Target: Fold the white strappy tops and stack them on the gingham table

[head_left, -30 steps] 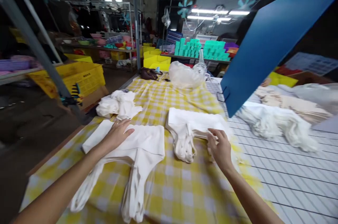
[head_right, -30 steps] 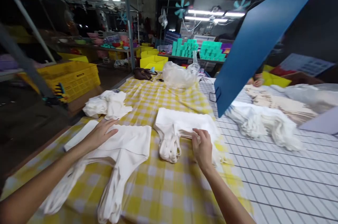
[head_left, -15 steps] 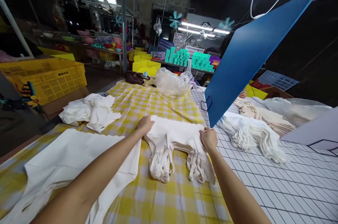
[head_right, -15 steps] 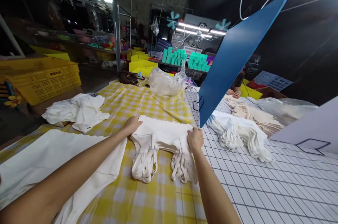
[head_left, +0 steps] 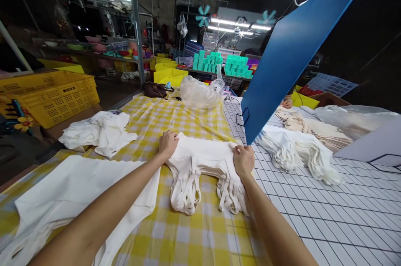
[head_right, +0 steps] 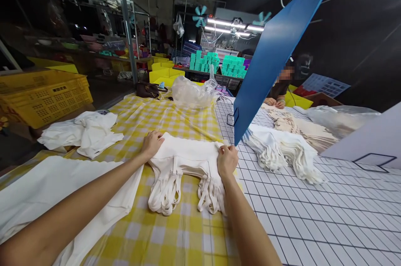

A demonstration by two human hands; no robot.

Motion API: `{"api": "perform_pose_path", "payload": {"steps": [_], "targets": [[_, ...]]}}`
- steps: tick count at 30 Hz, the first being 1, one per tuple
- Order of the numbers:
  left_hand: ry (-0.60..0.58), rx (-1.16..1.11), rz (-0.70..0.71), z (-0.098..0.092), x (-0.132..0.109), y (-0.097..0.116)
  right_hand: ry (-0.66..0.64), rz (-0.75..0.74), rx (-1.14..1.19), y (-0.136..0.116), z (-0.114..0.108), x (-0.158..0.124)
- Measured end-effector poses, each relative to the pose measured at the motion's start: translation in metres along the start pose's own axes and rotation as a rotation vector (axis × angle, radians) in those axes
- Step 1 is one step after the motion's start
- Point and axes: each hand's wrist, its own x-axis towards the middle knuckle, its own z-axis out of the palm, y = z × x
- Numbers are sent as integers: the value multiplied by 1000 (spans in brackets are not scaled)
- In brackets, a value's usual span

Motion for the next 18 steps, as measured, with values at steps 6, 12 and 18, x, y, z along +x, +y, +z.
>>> {"api": "perform_pose_path", "payload": {"steps": [6, 12, 18], "targets": [[80, -550, -3, -38, -2, 14, 66, 70, 158, -25, -40, 5], [158, -802, 109, -98, -25, 35, 101, 38, 606, -65, -117, 4], [180, -898, 213, -157, -61, 52, 77, -43, 832, -93, -182, -15]]}}
